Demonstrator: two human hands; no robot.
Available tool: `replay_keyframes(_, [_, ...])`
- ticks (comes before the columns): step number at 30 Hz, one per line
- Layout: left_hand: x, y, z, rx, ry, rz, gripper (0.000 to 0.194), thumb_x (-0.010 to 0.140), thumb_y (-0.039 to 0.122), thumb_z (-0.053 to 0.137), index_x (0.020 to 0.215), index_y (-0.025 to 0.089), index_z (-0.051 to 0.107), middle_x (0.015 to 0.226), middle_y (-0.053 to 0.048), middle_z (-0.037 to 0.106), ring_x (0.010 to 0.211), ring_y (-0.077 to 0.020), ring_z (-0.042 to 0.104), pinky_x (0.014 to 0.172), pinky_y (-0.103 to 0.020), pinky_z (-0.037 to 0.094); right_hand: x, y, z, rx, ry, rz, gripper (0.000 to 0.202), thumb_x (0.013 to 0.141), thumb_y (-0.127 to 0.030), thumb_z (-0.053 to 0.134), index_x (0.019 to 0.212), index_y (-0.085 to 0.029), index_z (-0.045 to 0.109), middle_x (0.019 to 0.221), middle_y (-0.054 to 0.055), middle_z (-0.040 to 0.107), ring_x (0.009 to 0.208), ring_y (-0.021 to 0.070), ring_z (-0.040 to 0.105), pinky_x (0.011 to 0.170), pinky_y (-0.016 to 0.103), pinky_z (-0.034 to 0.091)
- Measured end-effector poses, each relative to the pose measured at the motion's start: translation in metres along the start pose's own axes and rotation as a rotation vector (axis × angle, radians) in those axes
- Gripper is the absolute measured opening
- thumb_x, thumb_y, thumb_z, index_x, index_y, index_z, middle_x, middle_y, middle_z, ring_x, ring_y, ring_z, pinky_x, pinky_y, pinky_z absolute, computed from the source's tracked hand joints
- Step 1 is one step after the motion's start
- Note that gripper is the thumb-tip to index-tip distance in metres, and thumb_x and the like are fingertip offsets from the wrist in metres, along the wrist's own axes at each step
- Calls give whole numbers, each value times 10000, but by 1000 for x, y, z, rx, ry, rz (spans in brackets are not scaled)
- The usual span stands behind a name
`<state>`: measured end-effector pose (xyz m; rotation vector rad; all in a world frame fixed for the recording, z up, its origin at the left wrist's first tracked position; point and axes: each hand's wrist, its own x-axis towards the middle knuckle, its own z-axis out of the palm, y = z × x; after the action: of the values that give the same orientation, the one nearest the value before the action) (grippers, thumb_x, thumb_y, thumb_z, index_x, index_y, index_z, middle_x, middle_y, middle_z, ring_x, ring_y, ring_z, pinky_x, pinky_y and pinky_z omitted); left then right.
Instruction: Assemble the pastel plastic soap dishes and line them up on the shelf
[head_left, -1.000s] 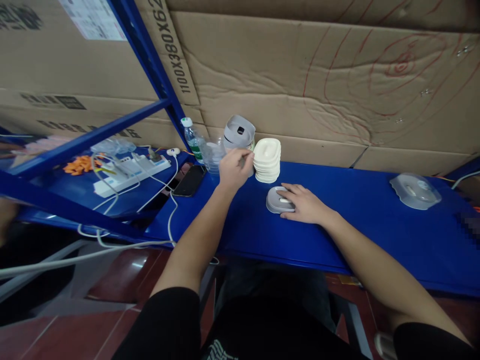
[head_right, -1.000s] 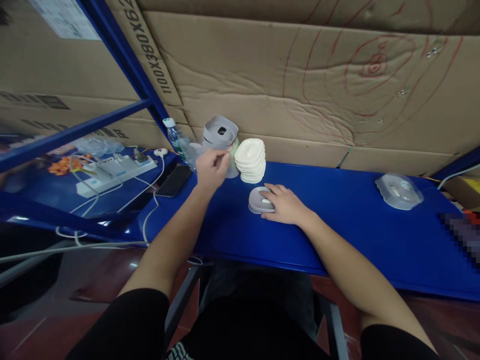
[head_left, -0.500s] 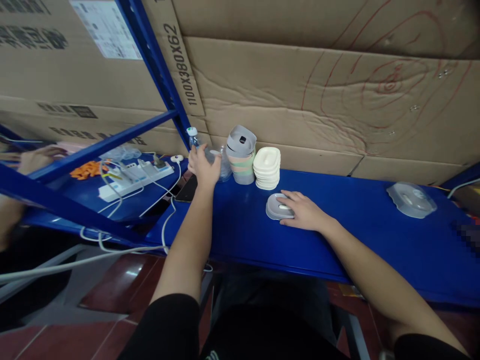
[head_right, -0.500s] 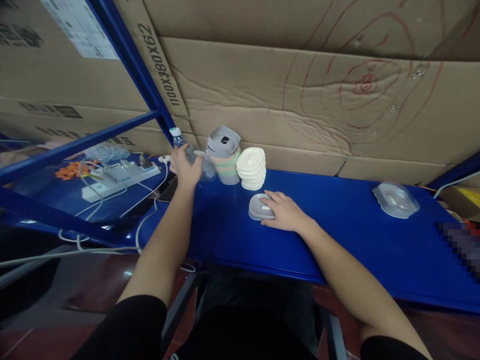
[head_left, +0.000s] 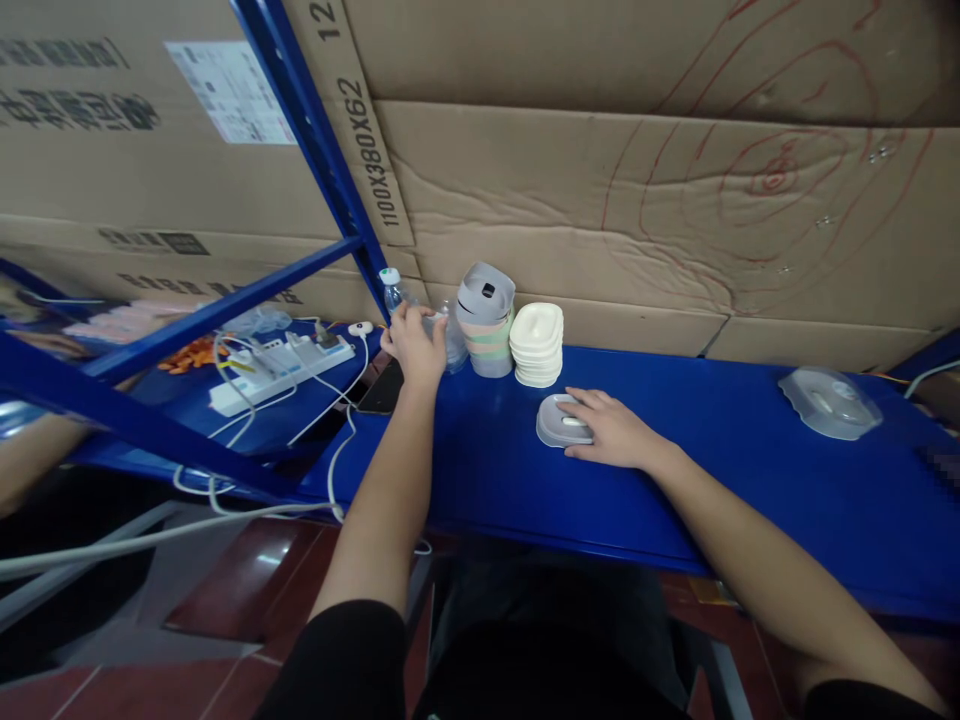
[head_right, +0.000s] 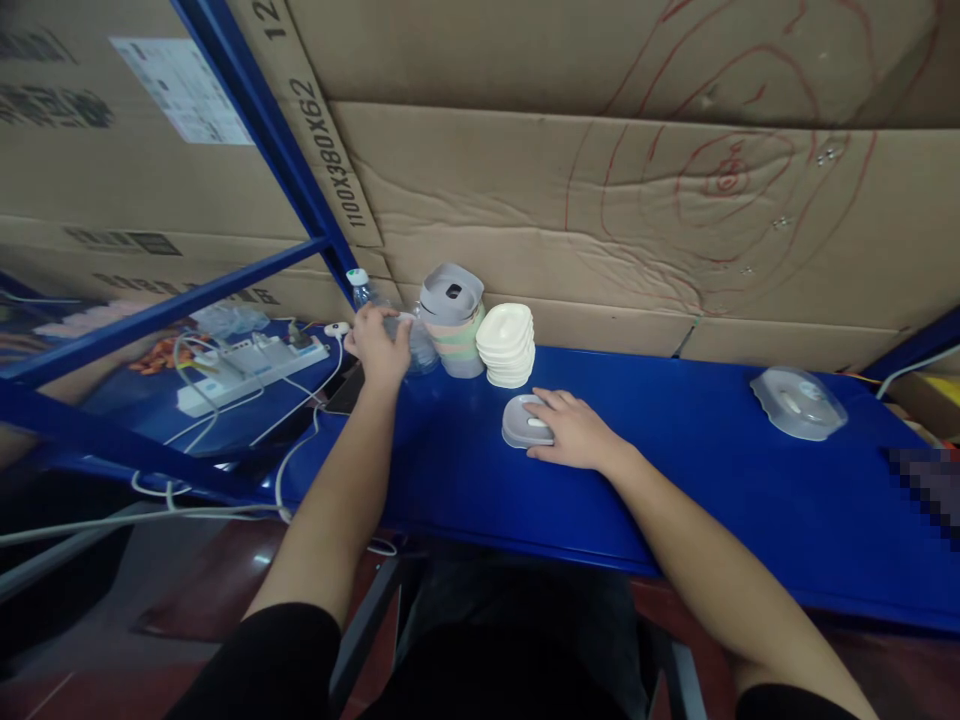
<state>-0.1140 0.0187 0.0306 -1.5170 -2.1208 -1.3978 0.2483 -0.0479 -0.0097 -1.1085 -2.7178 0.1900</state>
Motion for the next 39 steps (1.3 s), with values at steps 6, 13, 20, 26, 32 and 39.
replay_keyframes(6, [-2, -1, 3, 88, -37, 57, 374, 946, 408, 659, 1267, 216, 680, 1656, -233, 401, 1550, -369, 385, 1227, -595, 271, 0, -1, -1, 3, -19, 15, 846, 872, -596, 752, 1602, -248, 503, 1713, 172, 388, 1504, 429, 443, 1192, 617, 404])
replay_keyframes(13, [-5, 2, -1, 138, -50, 67, 321, 941, 418, 643, 1162, 199, 719, 1642, -234, 432, 1524, -404, 403, 1224, -641, 256, 0, 0, -3, 18, -35, 22, 854, 875, -612, 740, 1609, -251, 495, 1722, 171, 370, 1516, 435, 426, 1196, 627, 393])
replay_keyframes(20, [-5, 2, 0, 140, -60, 118, 233, 934, 405, 646, 1037, 203, 701, 1614, -232, 447, 1518, -408, 398, 1210, -629, 303, 0, -3, -5, -7, -47, 21, 846, 884, -601, 736, 1603, -222, 503, 1719, 184, 372, 1515, 428, 431, 1202, 603, 394])
replay_keyframes(26, [-3, 4, -2, 70, -48, 90, 206, 896, 351, 704, 1030, 198, 672, 1565, -236, 435, 1492, -412, 415, 1183, -573, 378, 1, -4, -6, 9, -41, 31, 847, 878, -615, 735, 1599, -235, 508, 1718, 183, 373, 1516, 437, 425, 1188, 626, 401])
replay_keyframes(32, [-1, 5, -3, 17, -23, 77, 204, 868, 324, 721, 1013, 203, 642, 1549, -230, 432, 1483, -423, 408, 1192, -591, 363, 0, -3, -5, 12, -45, 34, 845, 881, -635, 723, 1602, -252, 504, 1719, 172, 376, 1518, 436, 420, 1184, 629, 407])
replay_keyframes(39, [-1, 7, -6, 66, -37, 116, 173, 853, 358, 709, 916, 197, 703, 1565, -209, 481, 1423, -432, 481, 1161, -589, 403, 1, -3, -5, 16, -48, 40, 842, 873, -621, 741, 1598, -258, 511, 1720, 166, 377, 1515, 435, 425, 1188, 626, 403])
